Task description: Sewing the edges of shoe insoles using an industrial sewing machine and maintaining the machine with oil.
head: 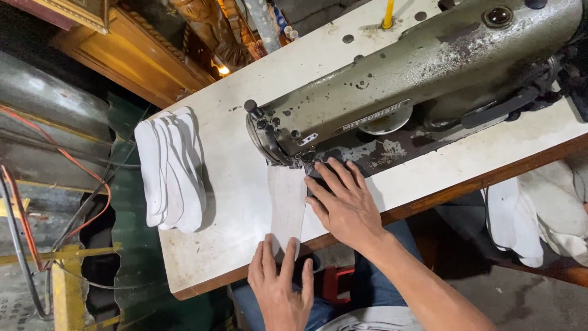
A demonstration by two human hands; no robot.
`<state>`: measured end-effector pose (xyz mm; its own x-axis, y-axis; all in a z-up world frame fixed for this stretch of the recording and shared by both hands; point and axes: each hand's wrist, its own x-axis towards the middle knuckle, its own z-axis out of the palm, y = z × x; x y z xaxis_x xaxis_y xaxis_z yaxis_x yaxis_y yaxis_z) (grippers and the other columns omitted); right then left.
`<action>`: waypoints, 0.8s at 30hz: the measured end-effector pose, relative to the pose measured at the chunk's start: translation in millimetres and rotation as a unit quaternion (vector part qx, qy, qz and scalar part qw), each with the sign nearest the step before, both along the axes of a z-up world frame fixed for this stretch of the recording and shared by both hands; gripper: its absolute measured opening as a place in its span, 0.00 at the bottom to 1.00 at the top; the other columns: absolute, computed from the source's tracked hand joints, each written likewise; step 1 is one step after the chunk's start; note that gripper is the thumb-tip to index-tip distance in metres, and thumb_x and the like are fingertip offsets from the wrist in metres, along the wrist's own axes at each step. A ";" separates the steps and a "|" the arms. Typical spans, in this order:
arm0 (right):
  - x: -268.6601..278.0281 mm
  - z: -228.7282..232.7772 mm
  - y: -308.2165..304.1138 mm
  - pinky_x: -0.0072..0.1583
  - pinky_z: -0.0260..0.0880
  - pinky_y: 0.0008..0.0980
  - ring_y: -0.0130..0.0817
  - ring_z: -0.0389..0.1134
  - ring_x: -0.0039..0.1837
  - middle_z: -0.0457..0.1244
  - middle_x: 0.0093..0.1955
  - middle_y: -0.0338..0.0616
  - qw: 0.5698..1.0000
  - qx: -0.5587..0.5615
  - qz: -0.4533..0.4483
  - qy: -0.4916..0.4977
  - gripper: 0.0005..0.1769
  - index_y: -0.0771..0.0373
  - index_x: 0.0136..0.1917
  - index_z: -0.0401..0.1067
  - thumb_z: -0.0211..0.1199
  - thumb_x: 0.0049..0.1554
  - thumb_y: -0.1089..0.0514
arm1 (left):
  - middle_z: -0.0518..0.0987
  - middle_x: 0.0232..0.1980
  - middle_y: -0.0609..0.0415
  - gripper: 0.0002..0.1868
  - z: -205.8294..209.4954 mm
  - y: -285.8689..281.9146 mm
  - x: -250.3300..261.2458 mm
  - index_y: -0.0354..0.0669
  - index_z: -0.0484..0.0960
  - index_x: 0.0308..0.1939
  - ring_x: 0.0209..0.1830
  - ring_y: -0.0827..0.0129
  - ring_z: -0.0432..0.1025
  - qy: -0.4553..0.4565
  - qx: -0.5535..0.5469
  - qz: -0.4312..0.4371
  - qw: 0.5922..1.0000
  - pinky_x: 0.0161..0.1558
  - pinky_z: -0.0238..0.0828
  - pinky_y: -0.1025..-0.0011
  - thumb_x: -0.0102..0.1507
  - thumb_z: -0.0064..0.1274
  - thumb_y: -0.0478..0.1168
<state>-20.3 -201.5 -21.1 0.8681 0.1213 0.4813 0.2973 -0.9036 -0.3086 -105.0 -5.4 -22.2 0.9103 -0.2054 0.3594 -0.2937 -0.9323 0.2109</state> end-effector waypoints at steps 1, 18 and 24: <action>-0.1 0.9 -0.1 0.77 0.49 0.55 0.50 0.55 0.78 0.61 0.74 0.49 1.000 0.006 0.002 -0.002 0.22 0.55 0.67 0.73 0.51 0.67 0.45 | 0.70 0.74 0.45 0.25 -2.5 -0.2 -3.1 0.61 0.80 0.65 0.73 0.50 0.62 -0.007 -0.007 0.002 1.000 0.66 0.60 0.50 0.64 0.53 0.57; -1.1 -1.8 -1.7 0.77 0.50 0.55 0.50 0.57 0.77 0.62 0.73 0.48 1.000 0.020 0.005 -0.009 0.18 0.55 0.66 0.75 0.56 0.65 0.53 | 0.75 0.67 0.43 0.22 3.0 6.8 11.8 0.50 0.79 0.63 0.69 0.49 0.68 -0.003 -0.076 -0.100 0.992 0.71 0.60 0.44 0.64 0.59 0.43; -1.2 -1.7 -3.1 0.77 0.51 0.56 0.51 0.57 0.77 0.62 0.73 0.49 1.000 0.022 0.014 -0.010 0.18 0.55 0.66 0.74 0.56 0.65 0.54 | 0.69 0.74 0.44 0.23 3.9 10.7 27.4 0.54 0.78 0.65 0.78 0.47 0.59 0.014 -0.058 -0.112 0.992 0.74 0.53 0.44 0.66 0.56 0.48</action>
<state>-21.5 -204.7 -22.8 0.8549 0.1238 0.5038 0.3285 -0.8808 -0.3411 -77.6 5.2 -18.3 0.8563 -0.3631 0.3673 -0.4837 -0.8132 0.3236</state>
